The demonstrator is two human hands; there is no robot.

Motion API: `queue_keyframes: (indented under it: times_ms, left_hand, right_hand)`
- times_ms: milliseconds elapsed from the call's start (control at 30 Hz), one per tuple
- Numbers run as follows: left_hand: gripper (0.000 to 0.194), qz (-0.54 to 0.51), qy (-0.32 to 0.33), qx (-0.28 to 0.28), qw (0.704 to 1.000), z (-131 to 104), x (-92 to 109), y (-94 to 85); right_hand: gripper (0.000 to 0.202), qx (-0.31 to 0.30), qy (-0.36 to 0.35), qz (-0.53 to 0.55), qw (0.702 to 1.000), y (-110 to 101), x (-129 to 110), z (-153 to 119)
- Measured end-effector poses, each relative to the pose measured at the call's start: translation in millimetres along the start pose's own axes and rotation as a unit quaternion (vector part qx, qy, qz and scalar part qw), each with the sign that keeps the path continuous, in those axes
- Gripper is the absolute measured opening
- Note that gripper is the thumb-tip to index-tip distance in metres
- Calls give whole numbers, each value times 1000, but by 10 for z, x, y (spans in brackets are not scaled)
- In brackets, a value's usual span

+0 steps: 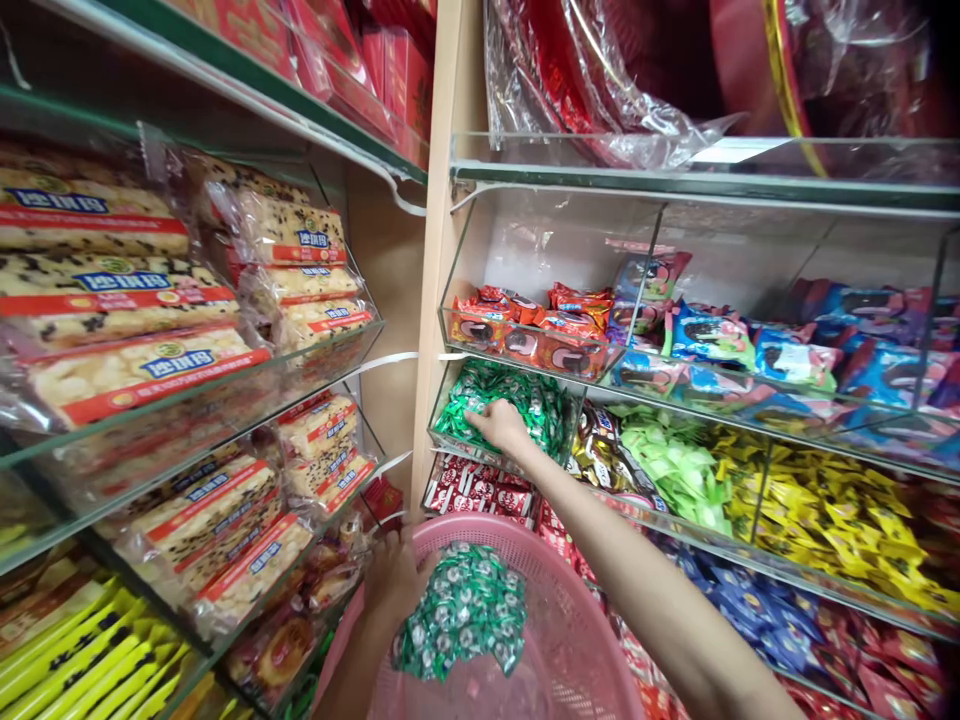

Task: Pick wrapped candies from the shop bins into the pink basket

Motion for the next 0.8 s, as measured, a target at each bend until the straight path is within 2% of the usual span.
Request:
queue_keyframes:
  times_ms: [167,333,500,600,700,800]
  left_hand:
    - [58,-9,3,11,1000,7,-46,13]
    - [55,-12,14,25,1000,10,-60,27]
    - [53,2,16,20,1000,8,-13,-5]
    - [53,16,21,17,1000,11,36,-36]
    - [51,25,24,14,999,15,69,-57]
    - [51,32,22,8,999,18,86,-66]
  right_hand:
    - [29,-48,81,187,978,95,16,6]
    - [34,-84,96,264,956,-39,53,-182]
    - [38,-124,60,412,901,-250,146,-522]
    - [38,-161,26,430,888,-290,246,-831]
    - [39,-209,29,397,893,-129,498,-1152]
    - [38,-254,58,344,902,175,885,-1402]
Point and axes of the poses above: each hand's wrist, its own z-axis towards the middle knuckle, its own y-axis out of the palm, x = y × z, the point moved 4 cm from there along z, towards the middle knuckle, and after that the axes turned 6 degrees about z, right-handed, at the moved point
